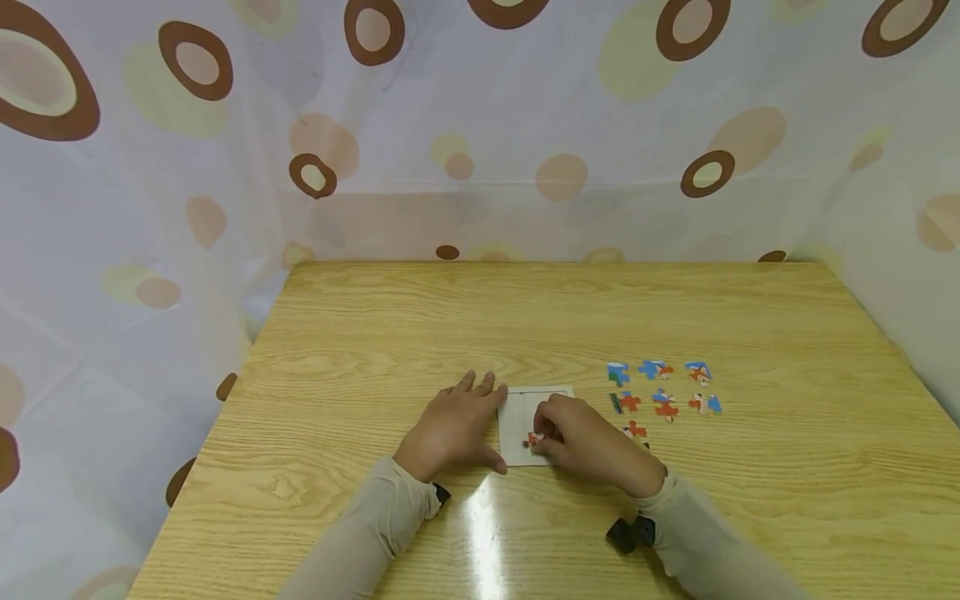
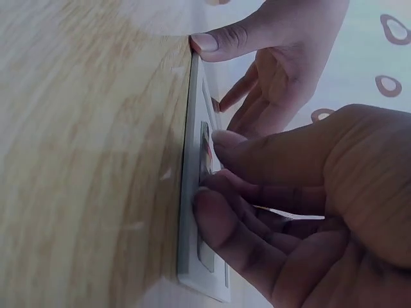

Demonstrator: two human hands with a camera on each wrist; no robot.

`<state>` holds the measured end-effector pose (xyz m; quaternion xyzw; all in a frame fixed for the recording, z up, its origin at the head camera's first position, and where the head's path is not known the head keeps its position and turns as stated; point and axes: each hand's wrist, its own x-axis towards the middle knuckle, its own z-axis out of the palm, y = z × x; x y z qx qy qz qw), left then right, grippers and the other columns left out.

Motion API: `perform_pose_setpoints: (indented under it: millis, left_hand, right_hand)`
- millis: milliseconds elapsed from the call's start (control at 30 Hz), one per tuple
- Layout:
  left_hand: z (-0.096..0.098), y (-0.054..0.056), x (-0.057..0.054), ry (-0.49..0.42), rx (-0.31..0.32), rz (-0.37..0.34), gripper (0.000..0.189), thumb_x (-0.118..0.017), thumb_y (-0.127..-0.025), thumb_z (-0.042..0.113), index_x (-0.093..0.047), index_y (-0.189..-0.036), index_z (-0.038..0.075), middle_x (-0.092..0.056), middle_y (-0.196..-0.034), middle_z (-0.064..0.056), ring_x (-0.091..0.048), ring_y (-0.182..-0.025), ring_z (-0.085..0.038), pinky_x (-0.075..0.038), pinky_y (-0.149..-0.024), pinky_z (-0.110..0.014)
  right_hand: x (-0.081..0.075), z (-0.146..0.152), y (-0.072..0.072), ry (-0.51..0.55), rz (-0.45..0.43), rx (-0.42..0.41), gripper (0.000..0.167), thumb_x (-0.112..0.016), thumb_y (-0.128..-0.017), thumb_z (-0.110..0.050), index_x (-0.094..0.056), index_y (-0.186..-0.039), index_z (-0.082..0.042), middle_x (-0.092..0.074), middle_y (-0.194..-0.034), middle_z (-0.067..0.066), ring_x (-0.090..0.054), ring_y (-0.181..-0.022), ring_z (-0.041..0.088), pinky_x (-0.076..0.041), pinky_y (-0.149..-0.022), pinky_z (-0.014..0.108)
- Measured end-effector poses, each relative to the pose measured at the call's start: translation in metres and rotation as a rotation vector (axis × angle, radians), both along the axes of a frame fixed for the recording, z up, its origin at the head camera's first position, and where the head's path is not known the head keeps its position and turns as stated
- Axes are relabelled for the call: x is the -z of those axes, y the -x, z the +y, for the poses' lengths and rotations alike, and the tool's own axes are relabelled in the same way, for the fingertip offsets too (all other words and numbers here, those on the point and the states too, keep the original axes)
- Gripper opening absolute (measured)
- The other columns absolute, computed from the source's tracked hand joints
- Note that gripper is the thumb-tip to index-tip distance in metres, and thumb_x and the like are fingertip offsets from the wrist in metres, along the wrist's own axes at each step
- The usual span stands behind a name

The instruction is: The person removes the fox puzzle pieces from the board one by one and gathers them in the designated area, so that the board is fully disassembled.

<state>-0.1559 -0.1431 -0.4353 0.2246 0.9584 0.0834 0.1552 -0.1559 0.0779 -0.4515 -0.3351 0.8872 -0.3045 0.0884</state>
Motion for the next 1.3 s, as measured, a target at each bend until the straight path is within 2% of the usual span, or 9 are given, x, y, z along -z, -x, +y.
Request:
perform_pose_setpoints:
  millis: [233,500,700,900,1167,1300]
  left_hand:
    - [-0.0002,-0.0003,-0.0021,0.002,0.004,0.001,0.108,-0.09,-0.074,0.054,-0.04,-0.16,0.012,-0.032,-0.166,-0.014,-0.026,-0.153,-0.038,-0.035,-0.116,-0.053]
    - [0.0005,-0.0001,-0.0006,0.012,0.005,-0.006,0.108,-0.089,-0.074,0.055,-0.039,-0.161,0.013,-0.031,-0.166,-0.013,-0.025,-0.154,-0.038,-0.035,-0.117,-0.054]
    - [0.001,0.0005,-0.0002,0.014,0.003,-0.003,0.109,-0.089,-0.074,0.055,-0.039,-0.161,0.013,-0.031,-0.166,-0.013,-0.025,-0.154,-0.038,-0.034,-0.117,-0.054]
    - [0.001,0.0011,0.0005,0.009,-0.005,-0.007,0.109,-0.089,-0.074,0.055,-0.039,-0.161,0.013,-0.03,-0.167,-0.013,-0.024,-0.154,-0.038,-0.033,-0.117,-0.053]
    - [0.0009,0.0001,-0.0004,0.006,-0.002,-0.008,0.109,-0.09,-0.073,0.055,-0.04,-0.16,0.012,-0.031,-0.166,-0.013,-0.025,-0.154,-0.038,-0.034,-0.117,-0.053]
    - [0.0008,0.0002,-0.0007,0.004,-0.001,-0.007,0.109,-0.09,-0.074,0.055,-0.039,-0.161,0.013,-0.031,-0.167,-0.013,-0.025,-0.154,-0.038,-0.034,-0.117,-0.053]
  right_hand:
    - [0.0005,0.0,-0.0025,-0.018,0.051,0.012,0.017,-0.08,-0.091,-0.008,-0.064,-0.083,-0.012,-0.054,-0.081,-0.005,-0.047,-0.072,0.007,-0.044,-0.063,0.026]
    - [0.0003,-0.0003,-0.0067,-0.014,0.025,0.097,0.023,-0.084,-0.084,-0.004,-0.062,-0.093,-0.005,-0.048,-0.086,0.0,-0.044,-0.071,0.011,-0.041,-0.063,0.027]
    - [-0.0011,0.0008,-0.0062,-0.014,0.002,0.075,0.022,-0.081,-0.085,-0.001,-0.06,-0.085,-0.007,-0.046,-0.086,0.0,-0.044,-0.07,0.01,-0.042,-0.062,0.027]
    - [-0.002,0.0014,-0.0049,-0.014,-0.034,0.047,0.022,-0.079,-0.085,0.001,-0.059,-0.088,-0.006,-0.045,-0.087,0.001,-0.044,-0.072,0.01,-0.042,-0.063,0.026]
    - [-0.0016,0.0022,-0.0047,0.041,-0.082,0.045,0.026,-0.08,-0.086,0.0,-0.056,-0.09,-0.006,-0.046,-0.086,0.001,-0.044,-0.072,0.01,-0.04,-0.062,0.026]
    - [0.0008,0.0042,-0.0016,0.082,-0.134,0.048,0.027,-0.08,-0.087,0.0,-0.054,-0.091,-0.006,-0.05,-0.083,0.002,-0.046,-0.071,0.012,-0.041,-0.062,0.027]
